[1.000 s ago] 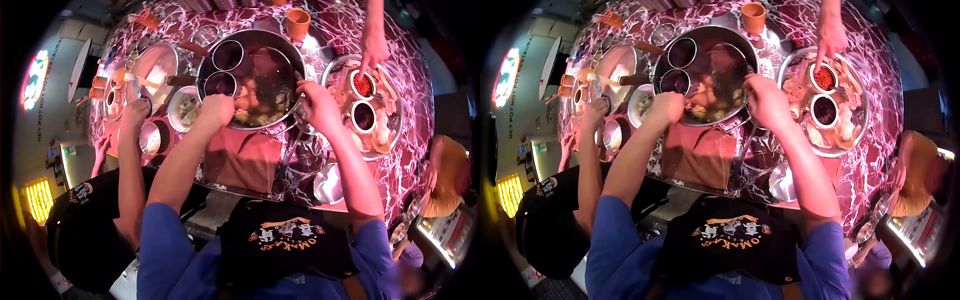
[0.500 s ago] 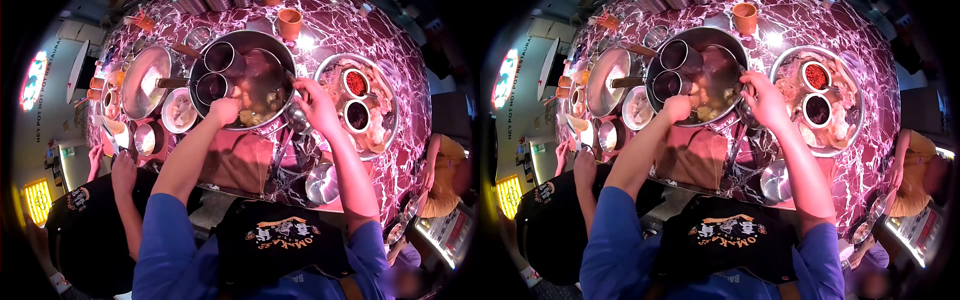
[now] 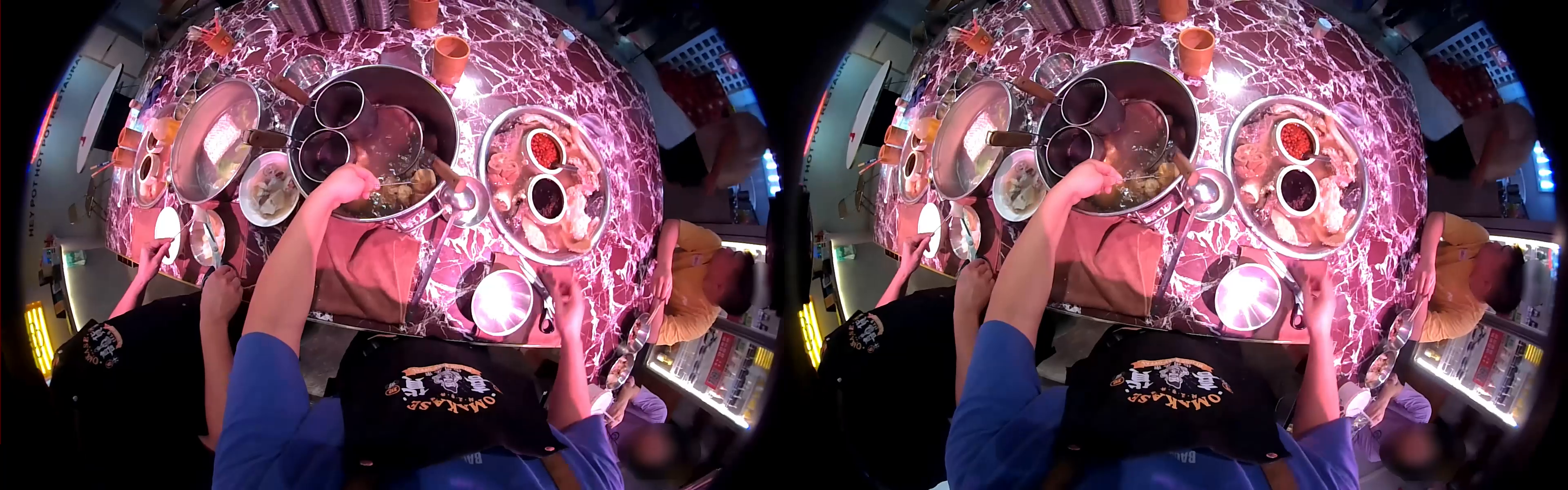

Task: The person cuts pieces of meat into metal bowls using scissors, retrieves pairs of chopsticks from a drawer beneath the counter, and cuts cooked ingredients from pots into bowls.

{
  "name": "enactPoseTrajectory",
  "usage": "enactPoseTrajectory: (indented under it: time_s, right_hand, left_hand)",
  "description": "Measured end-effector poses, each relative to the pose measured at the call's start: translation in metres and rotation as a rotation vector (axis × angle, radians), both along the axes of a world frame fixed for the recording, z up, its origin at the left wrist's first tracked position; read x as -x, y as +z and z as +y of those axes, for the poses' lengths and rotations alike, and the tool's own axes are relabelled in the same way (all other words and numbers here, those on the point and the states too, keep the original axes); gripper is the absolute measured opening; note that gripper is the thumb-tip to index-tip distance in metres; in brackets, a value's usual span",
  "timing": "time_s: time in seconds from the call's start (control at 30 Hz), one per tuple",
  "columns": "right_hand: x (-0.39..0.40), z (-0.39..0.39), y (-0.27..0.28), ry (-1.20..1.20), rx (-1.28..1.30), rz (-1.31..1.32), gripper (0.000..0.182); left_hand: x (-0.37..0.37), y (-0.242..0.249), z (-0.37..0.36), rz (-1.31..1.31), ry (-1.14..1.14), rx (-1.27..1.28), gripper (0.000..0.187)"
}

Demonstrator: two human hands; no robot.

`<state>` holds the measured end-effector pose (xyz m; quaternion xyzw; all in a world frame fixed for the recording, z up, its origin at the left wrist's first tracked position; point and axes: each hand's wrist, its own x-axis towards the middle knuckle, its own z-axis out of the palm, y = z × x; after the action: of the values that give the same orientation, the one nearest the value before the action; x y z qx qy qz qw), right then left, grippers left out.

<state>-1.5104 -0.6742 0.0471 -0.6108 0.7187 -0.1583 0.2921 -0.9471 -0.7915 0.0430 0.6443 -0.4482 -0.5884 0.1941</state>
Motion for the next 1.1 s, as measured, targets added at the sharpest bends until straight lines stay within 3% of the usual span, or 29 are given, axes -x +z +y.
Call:
enactPoseTrajectory:
  time_s: [0.03, 0.07, 0.13, 0.4, 0.53, 0.6, 0.8, 0.87, 0.9, 0.93, 1.0, 1.07, 1.1]
  right_hand:
    - [-0.005, 0.024, 0.014, 0.133, 0.098, 0.043, 0.028]
    - [0.002, 0.045, 0.007, 0.137, 0.009, 0.068, 0.04]
    - [0.006, 0.073, -0.009, 0.242, 0.123, 0.333, 0.047]
    - [0.011, 0.068, -0.004, 0.052, -0.148, 0.195, 0.06]
    - [0.02, 0.07, -0.011, 0.052, -0.059, 0.341, 0.055]
    - [0.035, 0.056, -0.014, 0.181, -0.146, 0.476, 0.05]
    - [0.071, 0.055, -0.028, 0.154, -0.323, 0.31, 0.04]
    - [0.096, 0.083, -0.056, 0.052, -0.347, -0.183, 0.031]
    - [0.081, 0.09, -0.035, 0.08, -0.518, -0.16, 0.028]
    - [0.025, 0.094, 0.023, 0.091, -0.578, -0.049, 0.026]
    - [0.036, 0.12, 0.005, -0.01, -0.693, -0.287, 0.027]
    - [0.068, 0.149, -0.033, 0.105, -0.508, -0.105, 0.028]
    - [0.047, 0.15, -0.01, 0.024, -0.482, -0.154, 0.026]
  left_hand:
    - [-0.002, -0.008, 0.001, 0.001, 0.023, 0.01, 0.016]
    - [-0.004, -0.009, 0.001, 0.008, 0.014, 0.018, 0.016]
    - [-0.008, -0.007, 0.005, 0.036, 0.075, 0.002, 0.015]
    - [-0.012, 0.009, 0.042, -0.194, 0.302, 0.236, 0.014]
    - [-0.01, 0.014, 0.055, -0.005, 0.435, 0.264, 0.015]
    - [-0.002, 0.021, 0.066, 0.106, 0.518, 0.276, 0.016]
    - [0.014, 0.025, 0.108, 0.425, 0.719, 0.293, 0.018]
    - [0.017, 0.025, 0.117, 0.513, 0.776, 0.268, 0.018]
    - [0.017, 0.022, 0.12, 0.52, 0.782, 0.282, 0.018]
    - [0.017, 0.023, 0.125, 0.535, 0.765, 0.278, 0.018]
    - [0.019, 0.018, 0.131, 0.5, 0.797, 0.255, 0.019]
    - [0.017, 0.005, 0.137, 0.521, 0.812, 0.255, 0.02]
    - [0.017, 0.002, 0.14, 0.525, 0.813, 0.25, 0.02]
